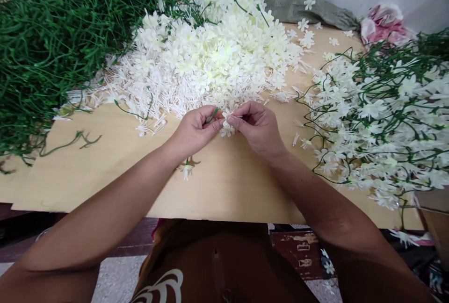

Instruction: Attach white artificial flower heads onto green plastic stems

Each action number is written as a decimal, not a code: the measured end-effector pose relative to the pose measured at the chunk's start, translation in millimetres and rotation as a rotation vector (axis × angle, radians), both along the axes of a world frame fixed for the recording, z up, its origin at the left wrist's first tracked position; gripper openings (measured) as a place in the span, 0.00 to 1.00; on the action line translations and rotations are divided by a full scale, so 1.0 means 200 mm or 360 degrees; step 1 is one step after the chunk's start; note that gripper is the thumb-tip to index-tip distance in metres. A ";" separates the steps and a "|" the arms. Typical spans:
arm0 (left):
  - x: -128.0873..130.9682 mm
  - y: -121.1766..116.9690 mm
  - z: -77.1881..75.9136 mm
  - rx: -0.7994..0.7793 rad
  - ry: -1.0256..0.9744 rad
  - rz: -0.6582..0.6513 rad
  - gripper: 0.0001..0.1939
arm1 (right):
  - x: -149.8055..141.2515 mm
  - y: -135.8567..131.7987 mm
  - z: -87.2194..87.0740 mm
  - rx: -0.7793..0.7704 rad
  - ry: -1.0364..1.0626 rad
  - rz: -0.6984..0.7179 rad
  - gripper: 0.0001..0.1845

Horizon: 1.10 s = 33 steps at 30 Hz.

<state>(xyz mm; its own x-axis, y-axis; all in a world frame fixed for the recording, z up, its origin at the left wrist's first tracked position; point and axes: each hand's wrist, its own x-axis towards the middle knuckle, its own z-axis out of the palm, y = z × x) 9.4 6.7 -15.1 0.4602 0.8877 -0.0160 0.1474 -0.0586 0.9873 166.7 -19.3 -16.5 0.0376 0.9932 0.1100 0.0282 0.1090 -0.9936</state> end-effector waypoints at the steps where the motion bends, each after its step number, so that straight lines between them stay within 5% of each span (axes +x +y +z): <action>1: 0.00 0.00 0.00 -0.0001 -0.0012 0.0000 0.14 | 0.00 0.00 0.00 0.0018 -0.0020 -0.0016 0.16; 10: -0.02 -0.01 0.04 -0.0190 -0.0074 -0.0060 0.18 | 0.00 -0.02 0.01 0.0063 -0.0117 0.0111 0.20; 15: -0.01 -0.01 0.02 -0.0123 -0.0020 -0.0101 0.17 | -0.03 -0.05 -0.01 0.0019 -0.0301 0.0023 0.29; 21: -0.02 -0.01 0.04 0.0145 0.0204 -0.0155 0.16 | 0.01 -0.03 -0.01 0.0056 -0.0389 0.0239 0.20; 29: -0.03 -0.01 0.05 0.0148 0.0190 -0.0176 0.15 | 0.04 -0.01 0.02 -0.0029 -0.0399 0.0489 0.21; 33: -0.03 -0.01 0.05 0.0122 0.0179 -0.0198 0.15 | 0.04 -0.01 0.04 0.0080 -0.0480 0.0419 0.24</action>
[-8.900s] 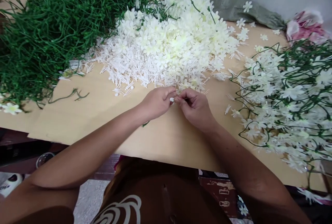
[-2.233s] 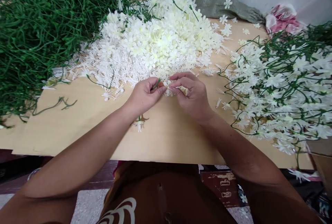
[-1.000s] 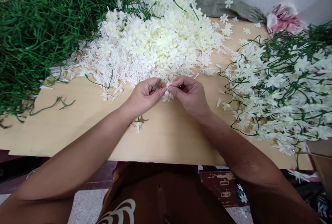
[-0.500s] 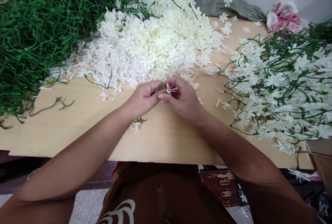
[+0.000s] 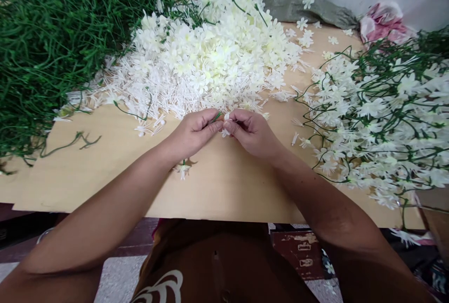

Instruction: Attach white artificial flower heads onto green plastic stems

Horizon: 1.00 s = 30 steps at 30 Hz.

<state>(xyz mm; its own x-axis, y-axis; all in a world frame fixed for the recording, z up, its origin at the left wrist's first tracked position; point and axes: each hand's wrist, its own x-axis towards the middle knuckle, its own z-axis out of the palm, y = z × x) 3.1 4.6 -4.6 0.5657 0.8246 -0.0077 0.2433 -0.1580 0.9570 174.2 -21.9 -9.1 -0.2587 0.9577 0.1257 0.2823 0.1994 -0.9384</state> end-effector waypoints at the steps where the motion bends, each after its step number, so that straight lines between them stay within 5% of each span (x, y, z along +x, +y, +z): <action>1: 0.00 0.00 0.00 -0.0018 -0.0033 0.0004 0.15 | 0.00 0.00 0.00 0.0023 0.0010 -0.0025 0.24; 6: 0.00 -0.01 0.00 -0.0265 -0.0231 0.0079 0.12 | -0.01 -0.02 -0.01 -0.0019 0.0165 -0.0057 0.21; 10: 0.01 -0.01 0.01 -0.0487 -0.0310 0.0056 0.09 | -0.02 -0.04 -0.03 0.0101 0.0021 -0.0071 0.29; 14: 0.00 0.00 0.01 -0.0479 -0.0238 -0.0002 0.10 | -0.01 -0.04 -0.03 0.0255 -0.0272 -0.0021 0.18; 20: 0.00 0.00 0.01 -0.0416 -0.0237 -0.0055 0.11 | 0.00 -0.02 -0.02 0.0369 -0.0263 0.0002 0.15; 30: -0.04 -0.01 0.00 -0.0573 -0.0269 -0.0148 0.16 | 0.02 0.00 0.01 0.0053 0.0332 -0.0113 0.19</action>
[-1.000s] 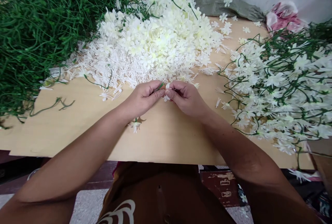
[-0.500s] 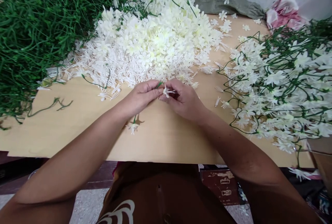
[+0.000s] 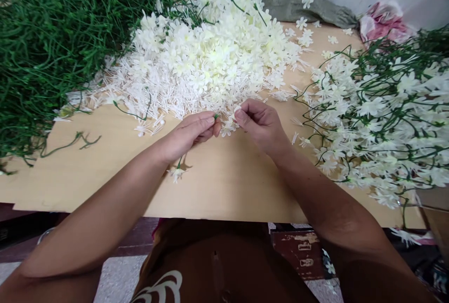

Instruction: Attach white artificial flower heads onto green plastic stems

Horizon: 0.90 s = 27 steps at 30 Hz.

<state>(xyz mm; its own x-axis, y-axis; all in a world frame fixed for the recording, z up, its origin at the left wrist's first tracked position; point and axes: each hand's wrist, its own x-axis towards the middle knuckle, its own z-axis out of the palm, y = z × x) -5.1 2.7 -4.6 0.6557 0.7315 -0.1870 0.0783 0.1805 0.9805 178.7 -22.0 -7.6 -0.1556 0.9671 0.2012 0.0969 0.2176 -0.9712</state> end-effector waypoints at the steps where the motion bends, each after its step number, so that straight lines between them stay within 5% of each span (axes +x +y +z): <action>1: -0.01 0.00 0.00 0.0027 0.0015 -0.0020 0.17 | 0.00 0.00 0.00 -0.0036 0.0031 0.0012 0.21; 12: 0.01 0.01 0.01 0.0555 0.0236 -0.0250 0.13 | 0.01 0.00 0.02 -0.0189 -0.0072 0.0197 0.24; 27: 0.02 0.01 0.02 0.0504 0.0376 -0.0240 0.12 | 0.04 -0.03 0.08 -0.0016 -0.0495 0.0269 0.16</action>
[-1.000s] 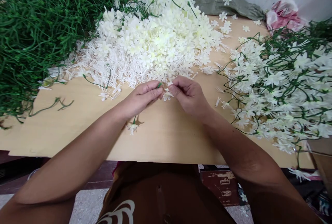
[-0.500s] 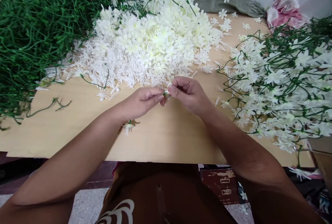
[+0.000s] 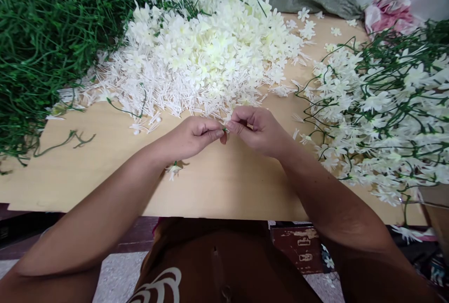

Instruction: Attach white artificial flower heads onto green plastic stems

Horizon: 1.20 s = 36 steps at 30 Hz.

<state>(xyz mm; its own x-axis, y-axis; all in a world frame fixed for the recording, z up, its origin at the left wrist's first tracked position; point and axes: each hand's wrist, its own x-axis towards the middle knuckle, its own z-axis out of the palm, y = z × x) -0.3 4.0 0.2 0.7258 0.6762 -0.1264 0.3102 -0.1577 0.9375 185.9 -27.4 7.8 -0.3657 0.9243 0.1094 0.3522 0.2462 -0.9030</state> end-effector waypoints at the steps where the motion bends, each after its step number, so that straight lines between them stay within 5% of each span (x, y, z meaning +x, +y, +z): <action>1: 0.00 0.00 0.00 0.0015 0.0024 -0.0002 0.11 | 0.00 0.00 0.00 0.0039 -0.0023 -0.0010 0.15; 9: 0.00 0.00 -0.02 0.0002 0.0049 0.0006 0.13 | -0.02 -0.01 -0.05 0.0161 -0.0069 -0.0104 0.14; 16: 0.00 0.02 0.00 -0.0134 -0.0074 0.0054 0.18 | -0.03 0.00 -0.08 -0.0090 0.0141 -0.0145 0.21; 25: 0.04 0.01 -0.05 -0.0163 -0.0189 0.0324 0.23 | -0.12 -0.04 -0.13 0.0097 0.0321 -0.0416 0.21; 36: 0.06 -0.01 -0.06 -0.0076 -0.0236 0.0401 0.23 | -0.17 -0.01 -0.15 -0.0088 0.0542 -0.0478 0.21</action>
<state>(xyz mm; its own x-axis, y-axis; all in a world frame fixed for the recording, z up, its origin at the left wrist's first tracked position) 11.2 2.7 -12.0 0.5489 0.8332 -0.0674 0.1932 -0.0479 0.9800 152.3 -29.9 -22.4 -0.0325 0.9917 0.1246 0.0814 0.1269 -0.9886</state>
